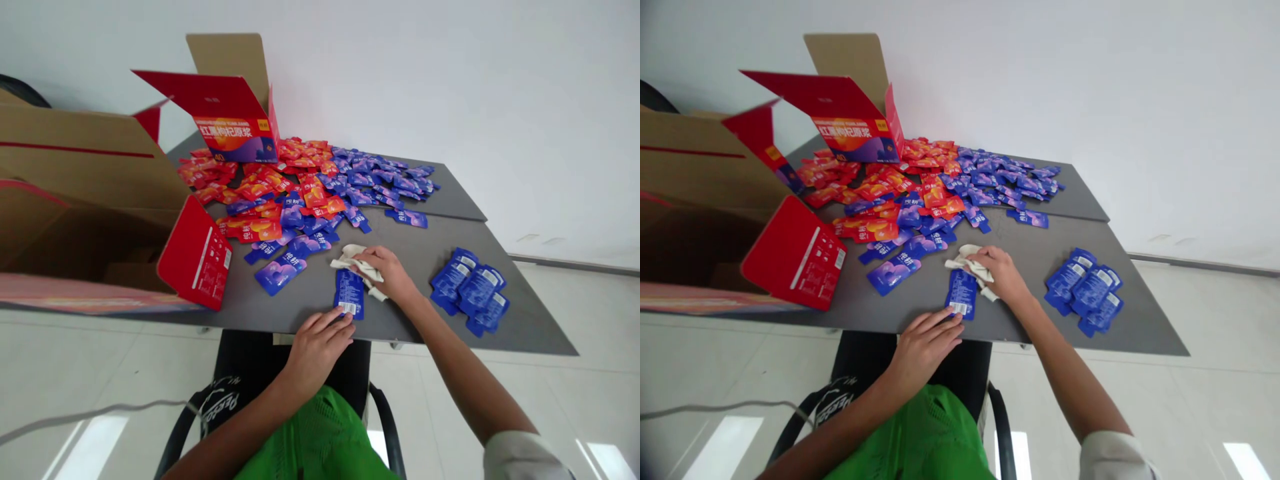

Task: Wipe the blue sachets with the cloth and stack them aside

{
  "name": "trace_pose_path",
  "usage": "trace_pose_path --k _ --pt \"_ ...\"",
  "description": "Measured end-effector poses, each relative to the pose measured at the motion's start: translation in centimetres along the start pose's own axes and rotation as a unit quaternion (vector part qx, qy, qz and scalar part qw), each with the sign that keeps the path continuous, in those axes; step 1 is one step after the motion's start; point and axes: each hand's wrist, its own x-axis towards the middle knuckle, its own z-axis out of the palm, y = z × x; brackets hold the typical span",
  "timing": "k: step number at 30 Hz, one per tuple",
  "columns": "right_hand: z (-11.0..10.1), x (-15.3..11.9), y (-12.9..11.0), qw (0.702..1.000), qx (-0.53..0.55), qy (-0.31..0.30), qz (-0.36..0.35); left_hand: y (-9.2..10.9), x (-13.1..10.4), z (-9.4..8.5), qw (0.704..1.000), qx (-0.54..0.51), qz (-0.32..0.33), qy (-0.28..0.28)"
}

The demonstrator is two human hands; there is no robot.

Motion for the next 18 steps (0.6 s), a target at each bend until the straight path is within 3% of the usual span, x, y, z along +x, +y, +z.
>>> trace_pose_path --k 3,6,10,12,15,18 --pt "-1.7 0.9 -0.5 0.998 -0.010 0.056 0.016 0.1 0.1 -0.2 1.000 -0.009 -0.016 -0.012" --pt "-2.9 -0.4 -3.9 0.996 0.013 0.079 0.024 0.0 0.3 -0.4 0.999 -0.025 -0.022 -0.012" --pt "-1.9 -2.8 -7.1 0.994 0.027 -0.097 -0.053 -0.1 0.3 -0.5 0.999 -0.034 -0.032 -0.012" --pt "-0.6 -2.7 -6.4 0.990 0.027 -0.122 -0.070 -0.2 0.4 -0.5 0.999 -0.036 -0.033 -0.009" --pt "0.4 -0.7 -3.5 0.997 0.002 -0.066 -0.046 -0.2 0.5 -0.5 0.999 -0.042 -0.021 0.000" --pt "-0.4 1.4 -1.7 0.999 -0.041 -0.020 -0.016 -0.2 0.5 -0.5 0.999 -0.044 -0.026 -0.008"
